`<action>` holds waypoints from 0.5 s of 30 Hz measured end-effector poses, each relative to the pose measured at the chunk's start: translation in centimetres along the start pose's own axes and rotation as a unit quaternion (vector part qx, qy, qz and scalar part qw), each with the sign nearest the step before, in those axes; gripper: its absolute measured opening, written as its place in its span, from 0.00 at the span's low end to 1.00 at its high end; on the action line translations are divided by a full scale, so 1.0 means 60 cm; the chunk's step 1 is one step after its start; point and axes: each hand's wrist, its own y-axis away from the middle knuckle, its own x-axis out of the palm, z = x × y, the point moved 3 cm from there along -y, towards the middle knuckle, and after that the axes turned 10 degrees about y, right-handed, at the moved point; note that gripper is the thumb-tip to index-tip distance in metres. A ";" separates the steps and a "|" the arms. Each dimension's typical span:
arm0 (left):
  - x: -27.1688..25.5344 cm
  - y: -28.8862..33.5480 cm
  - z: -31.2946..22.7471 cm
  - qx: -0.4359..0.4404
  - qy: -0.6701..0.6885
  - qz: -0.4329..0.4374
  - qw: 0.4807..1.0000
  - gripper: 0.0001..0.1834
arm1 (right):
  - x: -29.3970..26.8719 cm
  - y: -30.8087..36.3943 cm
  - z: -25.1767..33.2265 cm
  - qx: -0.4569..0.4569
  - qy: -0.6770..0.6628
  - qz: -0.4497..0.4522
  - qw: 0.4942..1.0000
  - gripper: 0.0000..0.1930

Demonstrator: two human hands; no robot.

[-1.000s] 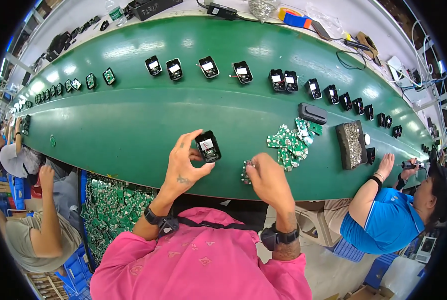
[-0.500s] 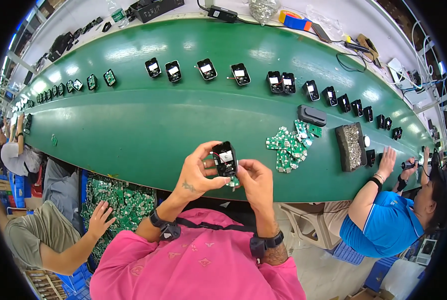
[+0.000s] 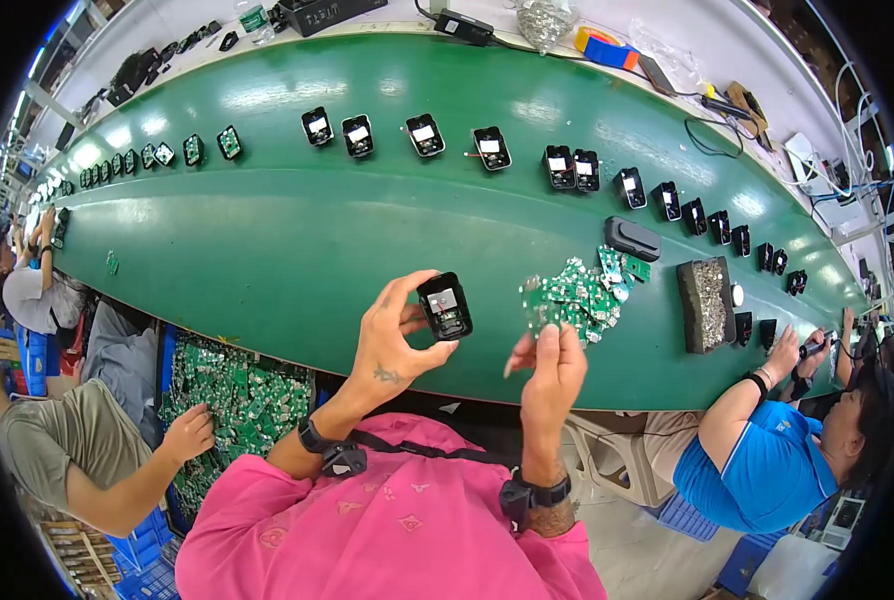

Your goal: The person picks up a circuit board and a black plastic housing by hand, fits the board into the housing, and presses them together. They then place the assembled unit onto the green conveyor belt and repeat the process.

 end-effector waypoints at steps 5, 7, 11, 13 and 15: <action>0.006 0.000 -0.014 0.048 -0.039 0.017 0.998 0.40 | 0.020 0.003 0.073 -0.056 0.106 0.187 0.975 0.11; 0.009 0.003 -0.017 0.045 -0.035 0.022 0.998 0.40 | 0.027 -0.004 0.077 -0.054 0.118 0.192 0.973 0.11; 0.010 0.005 -0.024 0.071 -0.061 0.020 0.995 0.40 | 0.032 -0.018 0.078 -0.048 0.154 0.219 0.962 0.11; 0.014 0.005 -0.028 0.075 -0.069 0.026 0.994 0.39 | 0.034 -0.023 0.074 -0.047 0.170 0.225 0.958 0.11; 0.018 0.008 -0.030 0.042 -0.011 0.019 0.999 0.39 | 0.035 -0.028 0.071 -0.077 0.264 0.186 0.943 0.12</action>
